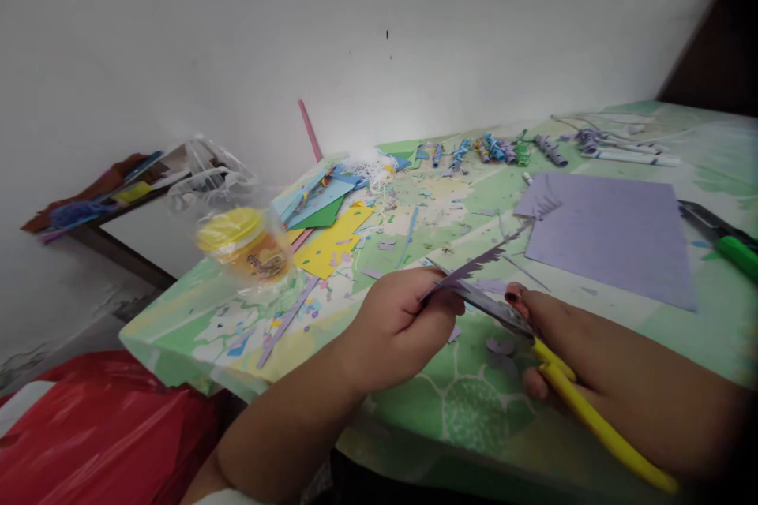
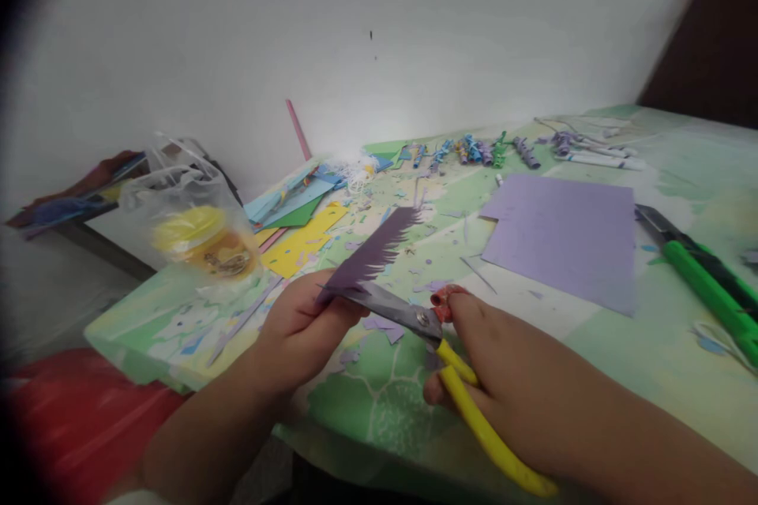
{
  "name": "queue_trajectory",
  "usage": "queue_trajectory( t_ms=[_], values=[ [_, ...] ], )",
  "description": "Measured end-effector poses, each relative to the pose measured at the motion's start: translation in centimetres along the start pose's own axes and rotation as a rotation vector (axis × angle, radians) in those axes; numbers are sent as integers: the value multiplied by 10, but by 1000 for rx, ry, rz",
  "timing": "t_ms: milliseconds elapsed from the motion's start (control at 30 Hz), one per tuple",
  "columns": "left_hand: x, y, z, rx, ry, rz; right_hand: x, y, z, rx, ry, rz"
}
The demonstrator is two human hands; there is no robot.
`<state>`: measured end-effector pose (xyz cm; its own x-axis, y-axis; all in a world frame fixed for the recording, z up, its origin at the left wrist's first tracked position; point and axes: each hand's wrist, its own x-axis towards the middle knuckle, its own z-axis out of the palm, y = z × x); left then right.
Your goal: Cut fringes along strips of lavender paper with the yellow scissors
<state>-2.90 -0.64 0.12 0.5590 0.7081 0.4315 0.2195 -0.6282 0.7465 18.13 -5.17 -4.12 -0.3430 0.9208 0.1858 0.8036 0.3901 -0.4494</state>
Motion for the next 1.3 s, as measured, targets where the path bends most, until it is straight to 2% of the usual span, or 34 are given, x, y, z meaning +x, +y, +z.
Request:
queue_trajectory(
  t_ms=[167,467,633,800,933,1000,1133,1300],
  values=[
    [0,-1,0,-87,-21,-2,1,1,3,-13,3,-2],
    [-1,0,2,-421,-13,-233,4,3,3,21,-29,66],
    [-2,-5,2,-535,-82,-270,5,4,3,-1,-64,53],
    [-1,-2,0,-360,33,-240,2,5,3,14,-35,60],
    [0,0,0,-225,83,-209,0,8,5,44,-23,63],
    [1,1,-1,-140,79,-166,-1,10,6,48,-16,54],
    [2,3,-3,13,-2,-62,-2,11,7,76,-15,47],
    [3,5,-5,26,-25,-37,-5,12,6,108,-12,27]
  ],
)
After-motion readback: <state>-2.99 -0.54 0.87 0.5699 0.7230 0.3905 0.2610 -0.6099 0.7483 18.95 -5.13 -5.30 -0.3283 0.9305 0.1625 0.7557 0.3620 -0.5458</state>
